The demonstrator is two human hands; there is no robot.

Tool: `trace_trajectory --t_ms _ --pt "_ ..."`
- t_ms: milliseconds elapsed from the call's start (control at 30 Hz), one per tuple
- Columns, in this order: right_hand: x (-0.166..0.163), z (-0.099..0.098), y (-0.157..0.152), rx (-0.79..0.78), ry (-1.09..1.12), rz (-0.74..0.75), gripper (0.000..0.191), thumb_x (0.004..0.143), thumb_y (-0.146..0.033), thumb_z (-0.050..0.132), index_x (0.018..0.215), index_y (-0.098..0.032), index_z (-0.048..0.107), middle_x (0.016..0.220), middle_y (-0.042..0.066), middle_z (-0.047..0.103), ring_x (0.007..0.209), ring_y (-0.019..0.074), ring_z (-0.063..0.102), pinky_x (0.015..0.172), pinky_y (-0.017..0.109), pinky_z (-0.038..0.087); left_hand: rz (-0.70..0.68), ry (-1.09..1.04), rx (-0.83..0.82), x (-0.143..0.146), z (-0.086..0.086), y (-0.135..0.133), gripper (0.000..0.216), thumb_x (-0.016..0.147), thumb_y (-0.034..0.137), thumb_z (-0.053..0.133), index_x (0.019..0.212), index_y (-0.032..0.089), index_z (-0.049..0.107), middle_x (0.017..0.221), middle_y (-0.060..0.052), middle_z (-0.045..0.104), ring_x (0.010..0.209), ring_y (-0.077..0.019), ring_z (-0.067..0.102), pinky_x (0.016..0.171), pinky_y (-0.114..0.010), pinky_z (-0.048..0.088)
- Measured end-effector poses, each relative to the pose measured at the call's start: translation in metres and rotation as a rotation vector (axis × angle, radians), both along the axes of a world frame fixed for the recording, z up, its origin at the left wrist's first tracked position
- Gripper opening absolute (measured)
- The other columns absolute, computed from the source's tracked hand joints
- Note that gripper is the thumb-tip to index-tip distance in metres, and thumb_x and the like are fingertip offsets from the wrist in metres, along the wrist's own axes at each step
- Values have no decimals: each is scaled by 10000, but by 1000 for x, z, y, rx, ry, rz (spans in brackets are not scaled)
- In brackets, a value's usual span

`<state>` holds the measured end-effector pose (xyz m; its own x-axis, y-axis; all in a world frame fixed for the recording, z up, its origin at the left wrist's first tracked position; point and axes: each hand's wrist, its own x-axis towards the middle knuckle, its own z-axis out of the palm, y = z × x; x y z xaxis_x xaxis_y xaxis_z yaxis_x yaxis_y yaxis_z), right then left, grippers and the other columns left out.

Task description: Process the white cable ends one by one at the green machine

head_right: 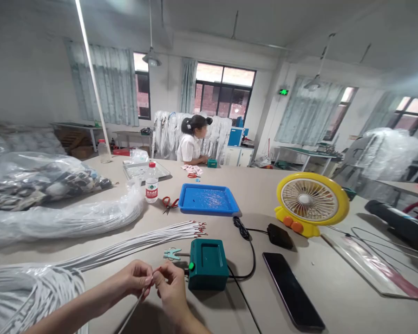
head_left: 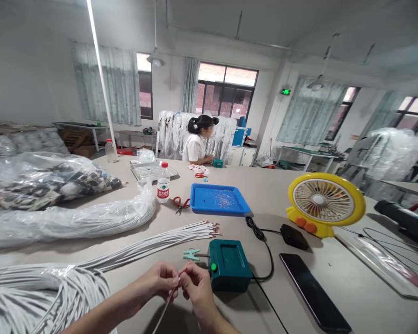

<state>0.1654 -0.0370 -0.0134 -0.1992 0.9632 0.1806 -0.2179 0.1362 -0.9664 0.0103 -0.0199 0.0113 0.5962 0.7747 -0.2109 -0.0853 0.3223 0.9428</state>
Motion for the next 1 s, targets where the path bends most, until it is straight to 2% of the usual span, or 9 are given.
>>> trace_trajectory --t_ms 200,300,500,800,1000 --pt "3 -2 3 51 6 -28 416 694 -541 713 647 -137 623 660 -21 459 452 32 361 386 187 240 -52 10 22 3 -16 10 493 559 550 799 663 128 568 532 -9 592 452 -83 489 476 -207 342" --pt "4 0 4 38 16 -8 382 671 -501 748 653 -139 627 652 -24 470 458 34 367 394 185 238 -71 26 59 1 -20 12 497 540 551 808 655 128 573 511 -7 578 450 -87 479 474 -211 347" --pt "6 8 4 70 51 51 431 633 -530 762 597 -135 592 603 -42 448 439 28 359 402 191 223 -100 -7 66 -1 -10 3 416 642 494 771 635 112 606 510 -24 578 439 -89 463 484 -223 320" --pt "8 3 11 124 28 72 510 620 -632 715 598 -152 544 597 -46 411 400 22 315 385 197 202 -118 -80 72 6 -11 5 452 593 531 779 571 108 621 484 -43 572 452 -110 482 519 -239 287" --pt "11 7 10 143 8 55 464 667 -589 708 610 -151 569 601 -36 415 425 34 330 386 192 194 -99 -47 117 3 2 0 415 658 514 739 630 117 618 523 -25 566 490 -97 452 528 -236 271"
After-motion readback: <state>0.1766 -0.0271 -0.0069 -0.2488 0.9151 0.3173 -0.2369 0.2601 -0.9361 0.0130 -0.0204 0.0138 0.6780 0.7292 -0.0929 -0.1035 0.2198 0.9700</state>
